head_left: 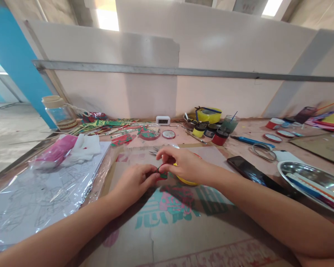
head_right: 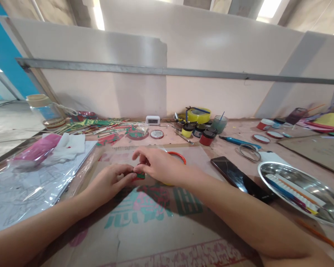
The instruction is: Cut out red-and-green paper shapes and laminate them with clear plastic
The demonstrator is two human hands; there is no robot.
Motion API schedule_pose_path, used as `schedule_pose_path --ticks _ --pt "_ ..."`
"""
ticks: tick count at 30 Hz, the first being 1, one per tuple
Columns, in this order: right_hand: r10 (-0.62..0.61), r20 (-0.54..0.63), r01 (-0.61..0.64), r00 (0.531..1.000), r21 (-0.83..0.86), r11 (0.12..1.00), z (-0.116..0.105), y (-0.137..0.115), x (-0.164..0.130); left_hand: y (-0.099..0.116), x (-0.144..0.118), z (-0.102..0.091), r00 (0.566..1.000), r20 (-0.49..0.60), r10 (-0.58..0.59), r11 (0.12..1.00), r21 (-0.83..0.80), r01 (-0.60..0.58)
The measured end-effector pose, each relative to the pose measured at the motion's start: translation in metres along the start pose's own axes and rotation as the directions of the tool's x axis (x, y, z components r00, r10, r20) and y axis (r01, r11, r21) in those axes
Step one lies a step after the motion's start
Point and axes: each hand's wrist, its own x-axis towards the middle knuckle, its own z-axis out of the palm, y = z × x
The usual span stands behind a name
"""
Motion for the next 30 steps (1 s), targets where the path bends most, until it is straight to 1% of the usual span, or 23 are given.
schedule_pose_path --ticks 1,3,4,5,7,9,13,16,19,23,27,28,30 --pt "-0.005 -0.061 0.004 0.998 -0.003 1.000 -0.004 -0.004 -0.001 0.002 0.001 -0.003 1.000 -0.021 -0.019 0.999 -0.042 0.018" --pt "-0.002 -0.186 -0.009 0.983 -0.061 0.998 -0.015 -0.009 -0.003 0.006 0.003 -0.013 0.996 -0.070 -0.053 0.986 -0.160 0.041" --pt "0.012 -0.223 -0.037 0.975 -0.107 0.994 -0.021 -0.009 -0.005 0.008 0.004 -0.019 0.993 -0.100 -0.056 0.975 -0.218 0.033" --pt "0.045 -0.232 -0.084 0.972 -0.163 0.983 -0.026 -0.009 -0.009 0.011 0.005 -0.026 0.991 -0.125 -0.053 0.962 -0.271 0.018" --pt "0.127 -0.164 -0.168 0.978 -0.269 0.948 -0.034 -0.004 -0.017 0.018 0.005 -0.039 0.987 -0.154 -0.052 0.934 -0.356 -0.006" --pt "0.198 -0.058 -0.205 0.979 -0.345 0.916 -0.035 0.004 -0.026 0.027 0.003 -0.052 0.984 -0.166 -0.060 0.921 -0.390 -0.009" --pt "0.206 0.144 -0.136 0.968 -0.389 0.911 -0.026 0.019 -0.038 0.044 -0.005 -0.070 0.977 -0.212 -0.039 0.926 -0.375 -0.044" --pt "0.249 0.220 -0.152 0.943 -0.379 0.913 -0.018 0.024 -0.039 0.052 -0.010 -0.079 0.969 -0.245 -0.025 0.930 -0.361 -0.068" --pt "0.281 0.219 -0.182 0.934 -0.386 0.905 -0.012 0.025 -0.037 0.058 -0.011 -0.086 0.972 -0.232 -0.025 0.946 -0.319 -0.052" --pt "0.283 0.193 -0.179 0.940 -0.427 0.886 -0.011 0.019 -0.035 0.065 -0.009 -0.091 0.983 -0.184 -0.014 0.974 -0.224 -0.028" --pt "0.319 0.113 -0.203 0.941 -0.567 0.798 -0.020 0.010 -0.031 0.069 -0.004 -0.089 0.982 -0.188 0.029 0.981 -0.183 -0.064" --pt "0.329 0.107 -0.212 0.938 -0.573 0.791 -0.021 0.010 -0.030 0.069 -0.001 -0.087 0.981 -0.192 0.038 0.982 -0.177 -0.073" --pt "0.330 0.120 -0.216 0.936 -0.544 0.811 -0.021 0.016 -0.029 0.069 0.004 -0.084 0.981 -0.187 0.056 0.982 -0.168 -0.088"
